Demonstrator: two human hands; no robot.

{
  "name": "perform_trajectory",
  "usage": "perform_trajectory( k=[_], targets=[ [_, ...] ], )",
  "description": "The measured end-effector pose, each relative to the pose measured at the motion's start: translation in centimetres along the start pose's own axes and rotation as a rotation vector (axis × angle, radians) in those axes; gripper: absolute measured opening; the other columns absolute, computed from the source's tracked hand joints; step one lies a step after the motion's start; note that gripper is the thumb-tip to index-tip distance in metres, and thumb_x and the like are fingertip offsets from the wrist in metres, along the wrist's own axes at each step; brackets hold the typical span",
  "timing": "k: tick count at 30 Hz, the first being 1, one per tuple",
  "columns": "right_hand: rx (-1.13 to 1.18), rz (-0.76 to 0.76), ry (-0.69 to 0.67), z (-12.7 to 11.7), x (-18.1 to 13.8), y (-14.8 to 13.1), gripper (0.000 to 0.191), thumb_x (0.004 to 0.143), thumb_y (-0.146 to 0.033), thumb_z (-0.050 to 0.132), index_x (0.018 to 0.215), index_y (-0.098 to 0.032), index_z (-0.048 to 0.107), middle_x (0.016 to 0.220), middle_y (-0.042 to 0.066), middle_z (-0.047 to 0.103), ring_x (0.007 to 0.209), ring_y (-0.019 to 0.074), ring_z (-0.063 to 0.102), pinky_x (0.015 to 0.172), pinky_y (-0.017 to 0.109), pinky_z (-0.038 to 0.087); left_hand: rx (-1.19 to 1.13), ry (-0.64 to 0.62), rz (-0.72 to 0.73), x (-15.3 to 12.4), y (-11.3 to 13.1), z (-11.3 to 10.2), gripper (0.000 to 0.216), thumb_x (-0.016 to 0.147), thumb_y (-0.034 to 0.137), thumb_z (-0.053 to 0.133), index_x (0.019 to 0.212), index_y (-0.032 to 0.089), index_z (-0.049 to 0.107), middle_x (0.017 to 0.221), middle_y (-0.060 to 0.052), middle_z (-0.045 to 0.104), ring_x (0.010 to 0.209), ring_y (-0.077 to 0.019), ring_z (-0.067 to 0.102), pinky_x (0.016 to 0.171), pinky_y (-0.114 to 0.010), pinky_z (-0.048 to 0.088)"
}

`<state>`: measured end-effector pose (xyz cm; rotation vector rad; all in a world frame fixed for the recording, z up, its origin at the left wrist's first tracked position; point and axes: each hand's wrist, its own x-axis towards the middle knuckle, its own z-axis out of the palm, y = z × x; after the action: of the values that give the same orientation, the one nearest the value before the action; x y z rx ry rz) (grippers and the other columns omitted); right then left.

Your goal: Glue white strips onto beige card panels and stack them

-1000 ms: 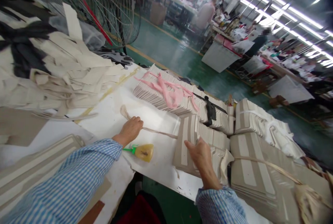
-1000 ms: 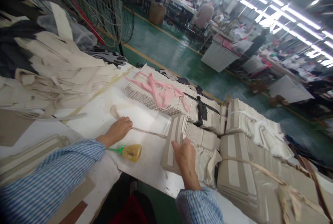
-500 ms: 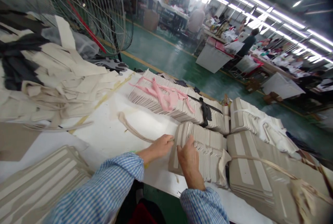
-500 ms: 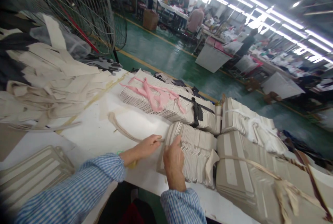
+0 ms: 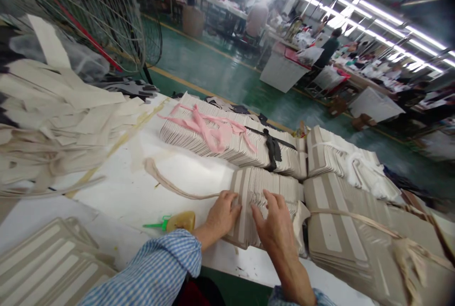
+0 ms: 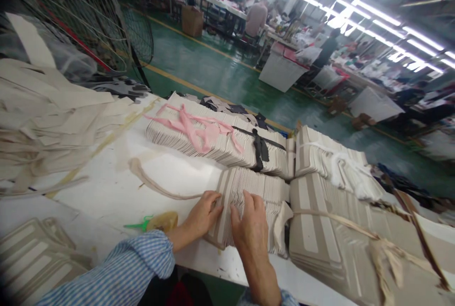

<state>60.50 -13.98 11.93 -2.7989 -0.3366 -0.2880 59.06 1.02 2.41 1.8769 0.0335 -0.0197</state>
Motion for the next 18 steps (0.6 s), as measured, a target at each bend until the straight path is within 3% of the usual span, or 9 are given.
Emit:
perform_trajectory(
  k=[4,11,15,18],
  targets=[
    [0.079,-0.041,-0.009,-1.6,-0.3,0.8,0.035,0.097,-0.037,0.056,0.125,-0.018,0.065,0.111,0.010,0.067,0.084,0.0220,0.066,0.077,0.039,0.057,0.001,0.082,-0.044,-0.7,0.3,0.6,0.032,0.100,0.036,0.067,0.125,0.018,0.065,0.133,-0.010,0.065,0.119,-0.0278,0.064,0.102,-0.053,0.054],
    [0.135,-0.014,0.126,-4.7,0.6,1.6,0.028,0.100,-0.038,0.057,0.111,-0.016,0.070,0.095,0.006,0.068,0.065,0.0150,0.061,0.058,0.030,0.052,-0.036,0.141,-0.069,-0.7,0.7,0.1,0.028,0.100,0.036,0.066,0.121,0.018,0.065,0.131,-0.010,0.064,0.122,-0.0284,0.062,0.104,-0.054,0.052],
    [0.222,-0.131,0.159,-6.3,0.7,-0.5,0.020,0.102,-0.033,0.059,0.112,-0.019,0.070,0.097,0.004,0.069,0.066,0.0122,0.063,0.061,0.025,0.053,-0.067,0.147,-0.034,-2.3,2.7,-0.6,0.016,0.101,0.031,0.060,0.108,0.018,0.068,0.120,-0.009,0.067,0.117,-0.0256,0.063,0.101,-0.047,0.053],
    [0.350,-0.302,0.016,-6.0,0.6,-3.2,0.017,0.103,-0.030,0.060,0.115,-0.021,0.068,0.102,0.005,0.070,0.070,0.0115,0.068,0.061,0.022,0.055,-0.054,0.188,-0.024,-5.8,4.6,-1.6,0.020,0.103,0.033,0.056,0.093,0.021,0.069,0.103,-0.006,0.071,0.101,-0.0212,0.067,0.092,-0.036,0.055]
  ],
)
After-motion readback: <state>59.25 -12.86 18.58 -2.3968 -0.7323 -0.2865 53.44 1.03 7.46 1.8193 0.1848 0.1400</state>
